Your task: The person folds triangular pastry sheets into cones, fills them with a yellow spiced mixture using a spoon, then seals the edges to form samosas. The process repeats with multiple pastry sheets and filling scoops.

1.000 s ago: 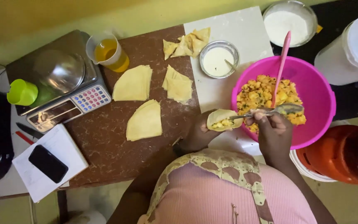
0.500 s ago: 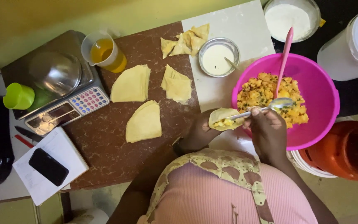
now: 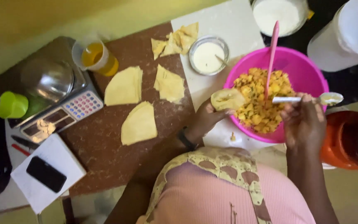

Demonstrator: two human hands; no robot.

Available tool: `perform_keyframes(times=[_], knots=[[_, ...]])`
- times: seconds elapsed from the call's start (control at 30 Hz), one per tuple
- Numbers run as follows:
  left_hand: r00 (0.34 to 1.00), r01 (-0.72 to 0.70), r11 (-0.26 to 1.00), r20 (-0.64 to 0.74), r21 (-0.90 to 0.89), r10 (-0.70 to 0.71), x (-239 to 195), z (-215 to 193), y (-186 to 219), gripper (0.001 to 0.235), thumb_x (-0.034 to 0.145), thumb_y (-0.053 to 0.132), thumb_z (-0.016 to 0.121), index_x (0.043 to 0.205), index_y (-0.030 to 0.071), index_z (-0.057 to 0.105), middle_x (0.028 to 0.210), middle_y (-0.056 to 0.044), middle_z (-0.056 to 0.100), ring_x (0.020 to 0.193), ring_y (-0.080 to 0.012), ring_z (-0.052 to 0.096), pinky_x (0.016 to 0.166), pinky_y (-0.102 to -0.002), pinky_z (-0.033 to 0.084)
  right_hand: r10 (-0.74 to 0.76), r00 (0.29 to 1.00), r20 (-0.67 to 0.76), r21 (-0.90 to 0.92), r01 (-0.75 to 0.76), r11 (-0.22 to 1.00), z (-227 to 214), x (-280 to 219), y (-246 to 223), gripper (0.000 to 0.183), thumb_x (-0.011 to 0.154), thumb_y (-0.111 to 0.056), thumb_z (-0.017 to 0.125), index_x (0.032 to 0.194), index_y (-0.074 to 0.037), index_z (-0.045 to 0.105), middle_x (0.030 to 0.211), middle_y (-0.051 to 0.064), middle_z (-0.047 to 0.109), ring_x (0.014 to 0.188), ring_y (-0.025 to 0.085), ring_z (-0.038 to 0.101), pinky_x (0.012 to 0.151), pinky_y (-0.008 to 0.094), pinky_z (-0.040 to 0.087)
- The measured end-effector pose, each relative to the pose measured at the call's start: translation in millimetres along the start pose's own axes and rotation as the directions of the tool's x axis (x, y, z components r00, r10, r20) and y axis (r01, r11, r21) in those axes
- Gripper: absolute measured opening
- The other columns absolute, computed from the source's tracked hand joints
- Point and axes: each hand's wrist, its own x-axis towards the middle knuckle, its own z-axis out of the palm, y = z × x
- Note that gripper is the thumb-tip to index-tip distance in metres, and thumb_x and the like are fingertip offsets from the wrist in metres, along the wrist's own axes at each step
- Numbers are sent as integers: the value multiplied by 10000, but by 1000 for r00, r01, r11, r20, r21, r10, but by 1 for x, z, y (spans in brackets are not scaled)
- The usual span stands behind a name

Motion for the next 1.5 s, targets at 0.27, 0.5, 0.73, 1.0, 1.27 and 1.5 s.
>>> perform_keyframes(times=[0.27, 0.5, 0.73, 1.0, 1.27, 1.5], knots=[[999, 50, 995, -2, 85, -50, -18, 5, 19, 623, 976, 329, 887, 1520, 88, 705, 1482, -126, 798, 1440, -297, 745, 1230, -442, 638, -153, 876, 458, -744, 472, 473, 24, -37, -15, 330, 1292, -259, 511, 1355, -71, 775, 1140, 112, 788, 1004, 257, 741, 865, 432, 595], [997, -69, 996, -29, 62, 71, -32, 5, 13, 530, 1014, 235, 888, 1495, 83, 724, 1417, -107, 819, 1346, -239, 775, 1174, -382, 643, -54, 679, 732, -673, 733, 98, 36, -47, -13, 240, 1142, -231, 735, 1239, -60, 874, 1130, 145, 877, 1010, 308, 821, 836, 485, 625], [999, -41, 999, -11, 20, 41, -30, -10, 6, 616, 1127, 487, 675, 1533, 25, 626, 1462, -168, 764, 1389, -310, 746, 1147, -357, 668, -151, 816, 558, -767, 576, 282, 46, -51, -24, 169, 1211, -51, 685, 1310, 10, 807, 1093, 158, 793, 843, 220, 680, 661, 323, 580], [999, -21, 922, -52, -388, 0, -37, -17, 17, 453, 1111, 164, 790, 1512, 4, 656, 1442, -234, 770, 1322, -310, 780, 1111, -368, 701, -219, 625, 749, -661, 725, -192, 44, -44, -4, 250, 1150, -60, 752, 1358, 68, 803, 1194, 233, 862, 1146, 402, 804, 1098, 609, 637], [965, -102, 929, -260, -355, 6, -47, 5, 19, 442, 1063, 92, 881, 1464, 2, 718, 1306, -143, 808, 1140, -213, 794, 1077, -467, 656, -355, 198, 913, -207, 978, 14, 66, -40, 54, 273, 1141, -228, 631, 1336, -67, 735, 1279, 181, 770, 1392, 511, 688, 1078, 605, 559], [949, -143, 939, -313, -314, 40, -59, 3, 31, 460, 1045, 128, 892, 1453, 18, 711, 1274, -95, 786, 1178, -157, 740, 1093, -405, 625, -401, 147, 904, -161, 987, -1, 67, -39, 62, 365, 1161, -203, 603, 1493, -59, 653, 1329, 179, 720, 1399, 509, 673, 1097, 585, 542]])
